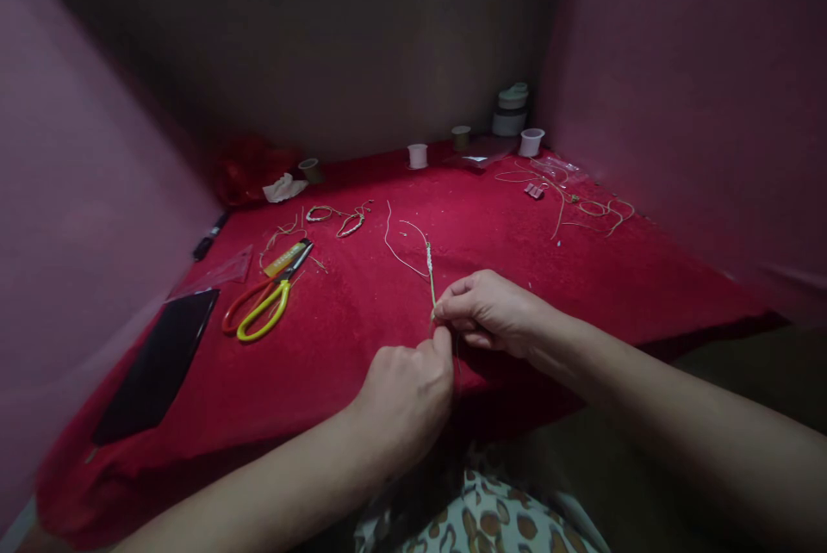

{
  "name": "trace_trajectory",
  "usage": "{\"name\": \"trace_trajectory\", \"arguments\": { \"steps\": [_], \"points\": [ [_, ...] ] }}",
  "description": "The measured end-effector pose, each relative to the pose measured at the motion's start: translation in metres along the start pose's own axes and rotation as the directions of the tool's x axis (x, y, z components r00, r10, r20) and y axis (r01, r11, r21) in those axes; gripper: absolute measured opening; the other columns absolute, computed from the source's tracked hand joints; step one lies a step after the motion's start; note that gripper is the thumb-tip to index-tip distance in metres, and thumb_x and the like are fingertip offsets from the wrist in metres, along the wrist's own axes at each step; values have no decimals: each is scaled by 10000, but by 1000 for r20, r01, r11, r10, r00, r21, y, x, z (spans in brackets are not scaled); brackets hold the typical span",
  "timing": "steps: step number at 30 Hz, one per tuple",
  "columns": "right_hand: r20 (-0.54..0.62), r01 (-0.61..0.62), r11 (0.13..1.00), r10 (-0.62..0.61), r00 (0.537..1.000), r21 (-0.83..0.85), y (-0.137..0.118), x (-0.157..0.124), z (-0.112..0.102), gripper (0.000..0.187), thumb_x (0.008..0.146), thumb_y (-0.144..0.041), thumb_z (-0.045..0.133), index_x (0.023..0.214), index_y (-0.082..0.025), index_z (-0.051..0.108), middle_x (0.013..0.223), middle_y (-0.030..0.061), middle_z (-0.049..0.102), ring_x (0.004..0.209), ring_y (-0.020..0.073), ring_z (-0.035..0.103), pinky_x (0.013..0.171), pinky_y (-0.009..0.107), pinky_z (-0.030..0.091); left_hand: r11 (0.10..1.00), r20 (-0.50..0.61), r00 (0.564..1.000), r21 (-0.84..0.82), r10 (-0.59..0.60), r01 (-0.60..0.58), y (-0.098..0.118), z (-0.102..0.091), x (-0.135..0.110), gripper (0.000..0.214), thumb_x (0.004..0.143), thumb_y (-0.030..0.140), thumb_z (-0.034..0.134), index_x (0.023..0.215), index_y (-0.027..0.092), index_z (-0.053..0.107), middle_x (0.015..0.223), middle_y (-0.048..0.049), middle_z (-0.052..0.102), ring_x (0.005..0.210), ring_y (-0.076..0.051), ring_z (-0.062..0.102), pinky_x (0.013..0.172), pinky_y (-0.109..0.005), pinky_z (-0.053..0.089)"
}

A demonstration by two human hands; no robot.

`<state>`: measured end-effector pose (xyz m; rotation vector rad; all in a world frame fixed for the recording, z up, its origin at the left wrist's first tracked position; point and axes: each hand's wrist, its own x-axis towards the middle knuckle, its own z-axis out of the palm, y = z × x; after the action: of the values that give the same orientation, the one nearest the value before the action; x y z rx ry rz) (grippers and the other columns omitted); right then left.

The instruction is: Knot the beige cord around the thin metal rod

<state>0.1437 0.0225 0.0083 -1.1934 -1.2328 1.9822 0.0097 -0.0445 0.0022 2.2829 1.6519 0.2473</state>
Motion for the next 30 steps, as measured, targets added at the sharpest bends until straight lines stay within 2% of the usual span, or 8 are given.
{"name": "trace_trajectory", "arguments": {
  "steps": [4,7,13,15,16,19,21,30],
  "points": [
    [-14,-26,1000,26,1000,7,-1,1,0,237,692,-62,555,497,-150,452,367,-80,345,309,21,259,297,141,211,940,160,959,-291,234,-181,21,-8,-31,112,690,205,565,796,196,600,629,-92,565,475,-186,470,428,-291,308],
    [-14,-15,1000,15,1000,-3,0,1,0,270,693,-55,547,473,-156,425,364,-77,336,315,23,266,301,141,216,861,184,940,-480,287,-168,28,-29,-53,49,722,297,579,717,277,624,583,-59,550,469,-176,477,393,-277,333],
    [20,24,1000,-24,1000,-12,0,-2,-1,321,701,-42,525,457,-171,362,353,-85,310,286,19,242,290,154,179,871,69,993,-489,94,-48,-2,-58,-19,181,805,344,513,729,232,633,608,-38,577,519,-132,524,449,-228,384],
    [19,24,1000,-24,1000,-17,-1,-3,-1,320,708,-46,520,459,-170,361,353,-86,313,275,15,236,283,152,170,770,57,974,-603,-217,207,-17,-50,3,155,788,331,540,796,198,620,518,-2,554,406,-97,465,393,-200,346],
    [20,27,999,-26,999,-23,-1,-3,-1,317,708,-49,520,460,-169,364,353,-86,316,269,14,242,280,150,168,668,179,949,-677,-259,310,-23,-44,11,171,785,332,537,824,184,611,503,3,562,353,-90,430,349,-196,311],
    [26,31,999,-30,999,-34,-2,-3,-2,298,698,-47,522,464,-165,381,350,-88,325,256,14,267,273,149,167,419,372,901,-798,-224,434,-32,-26,24,213,780,348,542,754,141,582,410,12,527,266,-74,377,299,-182,252],
    [29,33,999,-32,999,-30,-1,-3,-2,282,694,-46,522,472,-164,393,352,-88,337,255,17,283,272,149,171,334,408,897,-833,-168,441,-33,-19,25,225,773,343,558,697,132,564,387,11,517,251,-66,377,293,-170,235],
    [59,47,999,-47,997,6,3,0,-5,286,690,-39,517,464,-163,394,354,-83,342,261,22,287,275,162,174,283,393,907,-862,-152,421,-33,-16,23,215,773,344,563,706,141,578,393,33,483,260,-44,320,277,-150,208]
  ]
}}
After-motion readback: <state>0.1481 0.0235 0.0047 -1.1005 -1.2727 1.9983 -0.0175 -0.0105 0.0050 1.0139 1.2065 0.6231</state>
